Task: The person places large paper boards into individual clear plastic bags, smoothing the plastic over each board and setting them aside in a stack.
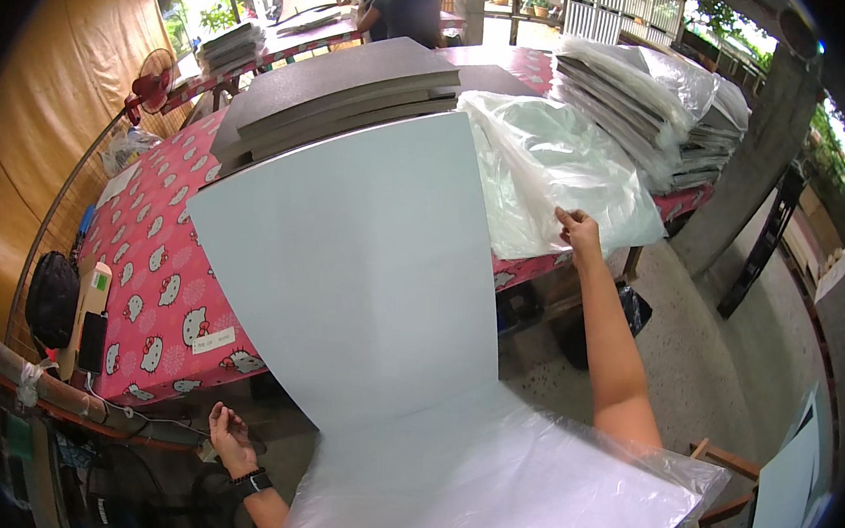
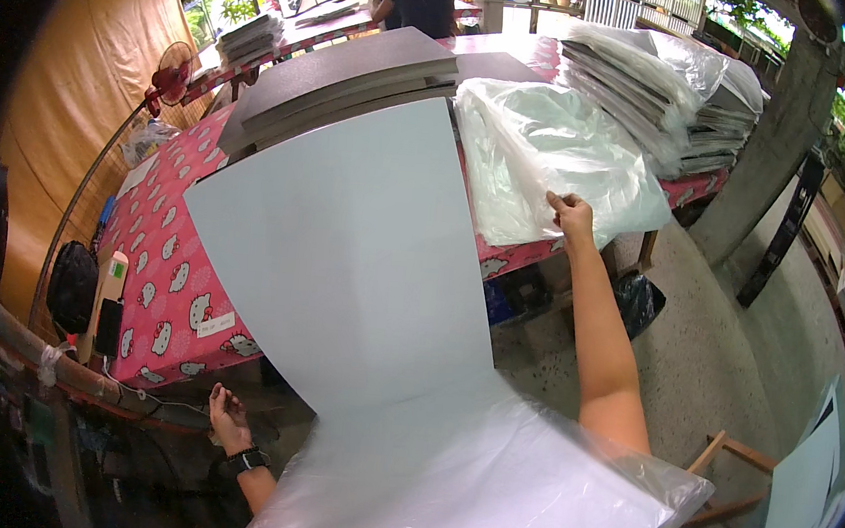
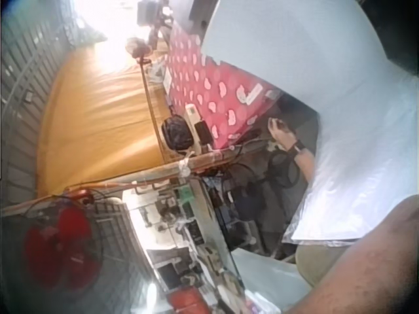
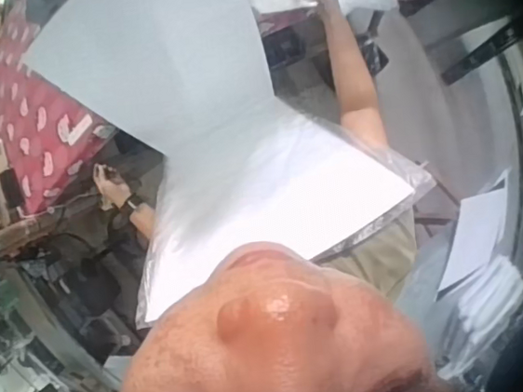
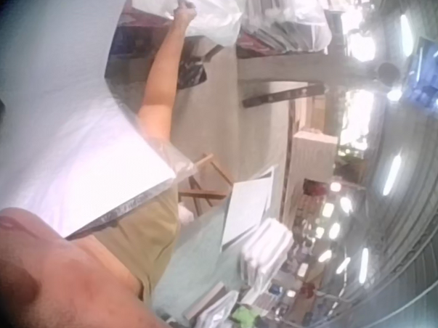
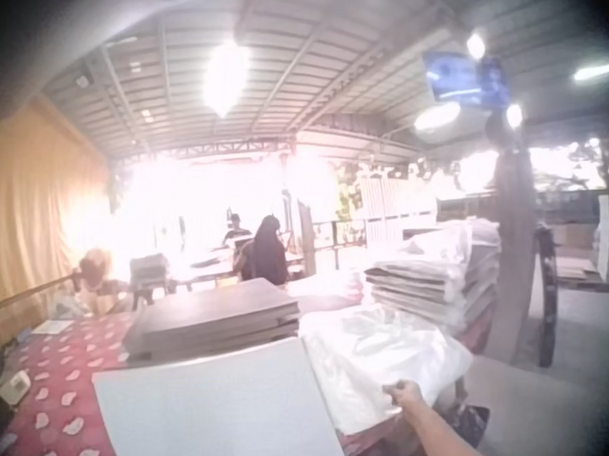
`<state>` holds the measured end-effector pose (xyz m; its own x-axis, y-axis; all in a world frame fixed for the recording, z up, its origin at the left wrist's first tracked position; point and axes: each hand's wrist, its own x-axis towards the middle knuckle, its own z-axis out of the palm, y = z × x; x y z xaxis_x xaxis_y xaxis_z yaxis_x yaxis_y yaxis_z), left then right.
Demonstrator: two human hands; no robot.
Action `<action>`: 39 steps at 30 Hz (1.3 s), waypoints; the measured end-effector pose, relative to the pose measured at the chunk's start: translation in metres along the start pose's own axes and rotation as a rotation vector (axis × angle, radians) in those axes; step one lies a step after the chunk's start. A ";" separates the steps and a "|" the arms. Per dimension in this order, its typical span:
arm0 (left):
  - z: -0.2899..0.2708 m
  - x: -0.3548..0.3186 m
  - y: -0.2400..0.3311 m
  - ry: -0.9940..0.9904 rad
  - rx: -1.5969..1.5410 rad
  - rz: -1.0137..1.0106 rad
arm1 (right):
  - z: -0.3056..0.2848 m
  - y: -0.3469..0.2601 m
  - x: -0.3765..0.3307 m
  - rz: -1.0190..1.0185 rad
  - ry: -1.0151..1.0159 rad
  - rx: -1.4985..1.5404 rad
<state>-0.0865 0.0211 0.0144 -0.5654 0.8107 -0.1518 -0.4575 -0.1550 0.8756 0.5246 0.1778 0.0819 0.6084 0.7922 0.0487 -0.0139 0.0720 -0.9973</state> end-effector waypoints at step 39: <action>0.068 -0.025 0.044 -0.390 0.042 -0.040 | 0.027 -0.023 0.015 -0.301 -0.259 -0.556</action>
<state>-0.0453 0.0324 0.0883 -0.2405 0.9706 -0.0076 -0.4407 -0.1022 0.8918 0.5128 0.2045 0.1075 0.3112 0.9110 0.2705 0.5777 0.0447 -0.8150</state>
